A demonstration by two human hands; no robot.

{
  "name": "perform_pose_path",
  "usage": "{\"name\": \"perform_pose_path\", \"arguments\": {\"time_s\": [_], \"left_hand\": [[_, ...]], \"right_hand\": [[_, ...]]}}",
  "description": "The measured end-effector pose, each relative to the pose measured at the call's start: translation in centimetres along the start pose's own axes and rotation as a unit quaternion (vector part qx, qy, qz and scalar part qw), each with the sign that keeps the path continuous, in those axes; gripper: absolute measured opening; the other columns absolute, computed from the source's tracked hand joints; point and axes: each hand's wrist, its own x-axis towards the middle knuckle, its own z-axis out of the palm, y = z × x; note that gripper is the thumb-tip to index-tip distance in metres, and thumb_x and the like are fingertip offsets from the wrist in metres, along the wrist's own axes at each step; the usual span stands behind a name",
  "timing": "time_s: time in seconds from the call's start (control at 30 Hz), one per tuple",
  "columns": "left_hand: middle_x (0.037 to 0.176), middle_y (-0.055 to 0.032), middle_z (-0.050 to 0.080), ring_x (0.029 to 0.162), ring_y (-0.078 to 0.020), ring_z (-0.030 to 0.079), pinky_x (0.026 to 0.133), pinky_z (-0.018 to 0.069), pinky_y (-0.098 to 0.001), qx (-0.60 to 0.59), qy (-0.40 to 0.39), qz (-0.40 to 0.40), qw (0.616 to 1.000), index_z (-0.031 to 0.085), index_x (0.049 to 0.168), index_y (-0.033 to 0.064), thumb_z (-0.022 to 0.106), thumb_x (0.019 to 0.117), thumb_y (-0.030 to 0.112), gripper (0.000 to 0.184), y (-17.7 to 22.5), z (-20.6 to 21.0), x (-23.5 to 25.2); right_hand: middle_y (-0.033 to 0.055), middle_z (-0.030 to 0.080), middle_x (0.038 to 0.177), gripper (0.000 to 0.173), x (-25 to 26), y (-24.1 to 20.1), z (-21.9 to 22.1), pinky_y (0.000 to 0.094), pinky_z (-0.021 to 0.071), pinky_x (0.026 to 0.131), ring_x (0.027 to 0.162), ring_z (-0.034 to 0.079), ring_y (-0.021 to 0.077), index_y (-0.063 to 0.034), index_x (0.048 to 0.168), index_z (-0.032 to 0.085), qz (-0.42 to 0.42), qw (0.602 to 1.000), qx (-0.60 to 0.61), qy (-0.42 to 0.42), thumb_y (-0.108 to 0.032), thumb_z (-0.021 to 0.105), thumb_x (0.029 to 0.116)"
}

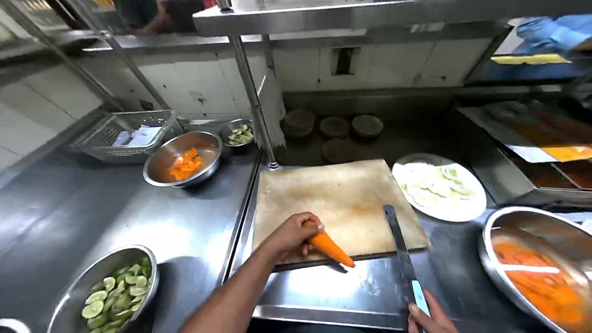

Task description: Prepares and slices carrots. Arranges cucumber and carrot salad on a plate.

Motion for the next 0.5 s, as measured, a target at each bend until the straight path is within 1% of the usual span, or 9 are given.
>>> {"name": "perform_pose_path", "arguments": {"time_s": [0.03, 0.07, 0.1, 0.13, 0.17, 0.23, 0.3, 0.37, 0.5], "left_hand": [[0.088, -0.0109, 0.066, 0.064, -0.0160, 0.063, 0.059, 0.0555, -0.0303, 0.043, 0.024, -0.012, 0.999, 0.062, 0.123, 0.0062, 0.058, 0.1054, 0.032, 0.032, -0.3, 1.1, 1.0], [0.097, -0.0130, 0.067, 0.074, -0.0192, 0.066, 0.068, 0.0575, -0.0354, 0.107, 0.052, -0.009, 0.993, 0.062, 0.127, 0.0078, 0.059, 0.1048, 0.036, 0.036, -0.5, 1.7, 1.7], [0.112, -0.0153, 0.068, 0.093, -0.0243, 0.068, 0.083, 0.0575, -0.0434, 0.175, 0.071, 0.010, 0.982, 0.062, 0.131, 0.0088, 0.063, 0.1017, 0.039, 0.042, -0.5, 1.9, 1.9], [0.129, -0.0159, 0.061, 0.113, -0.0287, 0.063, 0.097, 0.0530, -0.0493, 0.244, 0.075, 0.040, 0.966, 0.061, 0.137, 0.0104, 0.069, 0.0970, 0.042, 0.052, -0.6, 1.9, 1.9], [0.142, -0.0152, 0.054, 0.125, -0.0321, 0.057, 0.104, 0.0486, -0.0537, 0.307, 0.074, 0.074, 0.946, 0.061, 0.140, 0.0145, 0.075, 0.0913, 0.046, 0.059, -1.0, 1.8, 1.8], [0.159, -0.0109, 0.040, 0.141, -0.0352, 0.042, 0.110, 0.0390, -0.0606, 0.361, 0.046, 0.147, 0.920, 0.064, 0.138, 0.0245, 0.081, 0.0853, 0.044, 0.059, -1.9, 1.5, 1.2], [0.161, -0.0072, 0.039, 0.148, -0.0329, 0.034, 0.115, 0.0342, -0.0615, 0.371, 0.030, 0.225, 0.900, 0.072, 0.128, 0.0287, 0.079, 0.0872, 0.039, 0.042, -3.6, 1.4, 1.3], [0.157, -0.0067, 0.044, 0.146, -0.0324, 0.037, 0.113, 0.0360, -0.0610, 0.376, 0.062, 0.268, 0.885, 0.075, 0.122, 0.0294, 0.074, 0.0924, 0.034, 0.030, -4.7, 1.8, 2.1], [0.152, -0.0127, 0.049, 0.140, -0.0372, 0.043, 0.108, 0.0390, -0.0631, 0.379, 0.144, 0.296, 0.865, 0.074, 0.125, 0.0282, 0.067, 0.0989, 0.033, 0.028, -4.7, 3.7, 4.0]], "right_hand": [[-0.0003, 0.058, 0.071, 0.042, -0.3, -0.1, 0.1, 0.0300, 0.0551, 0.048, 0.051, 0.059, 0.0122, -0.0064, 0.143, 0.031, -0.008, 1.000, 0.005, 0.000, -0.011, 0.044, 0.1029], [0.0012, 0.059, 0.072, 0.040, -0.6, -0.2, 0.2, 0.0306, 0.0558, 0.048, 0.052, 0.060, 0.0133, -0.0059, 0.140, 0.033, -0.013, 1.000, 0.013, 0.004, -0.008, 0.045, 0.1022], [0.0036, 0.061, 0.074, 0.039, -0.9, -0.4, 0.4, 0.0325, 0.0574, 0.050, 0.053, 0.062, 0.0155, -0.0057, 0.137, 0.034, -0.012, 1.000, 0.020, 0.009, -0.004, 0.047, 0.1001], [0.0058, 0.062, 0.077, 0.039, -1.2, -0.7, 0.6, 0.0342, 0.0585, 0.050, 0.054, 0.064, 0.0176, -0.0056, 0.132, 0.035, -0.008, 1.000, 0.022, 0.015, 0.000, 0.050, 0.0968], [0.0064, 0.061, 0.078, 0.039, -1.6, -1.0, 0.8, 0.0351, 0.0590, 0.050, 0.054, 0.064, 0.0186, -0.0058, 0.129, 0.035, -0.003, 1.000, 0.019, 0.019, 0.001, 0.052, 0.0950], [0.0052, 0.059, 0.073, 0.038, -2.2, -1.3, 1.2, 0.0354, 0.0589, 0.049, 0.052, 0.063, 0.0183, -0.0065, 0.129, 0.036, 0.008, 1.000, -0.001, 0.018, 0.000, 0.051, 0.0948], [0.0051, 0.057, 0.070, 0.040, -2.3, -1.2, 1.4, 0.0351, 0.0583, 0.049, 0.050, 0.061, 0.0180, -0.0063, 0.135, 0.037, 0.015, 0.999, -0.033, 0.004, -0.005, 0.051, 0.0982], [0.0059, 0.058, 0.072, 0.045, -2.2, -1.1, 1.5, 0.0353, 0.0578, 0.050, 0.052, 0.061, 0.0182, -0.0056, 0.141, 0.037, 0.010, 0.996, -0.089, -0.016, -0.010, 0.053, 0.0997], [0.0095, 0.064, 0.077, 0.048, -1.4, -1.8, 2.2, 0.0382, 0.0590, 0.054, 0.055, 0.065, 0.0204, -0.0054, 0.143, 0.040, -0.003, 0.979, -0.203, -0.033, -0.012, 0.055, 0.0978]]}}
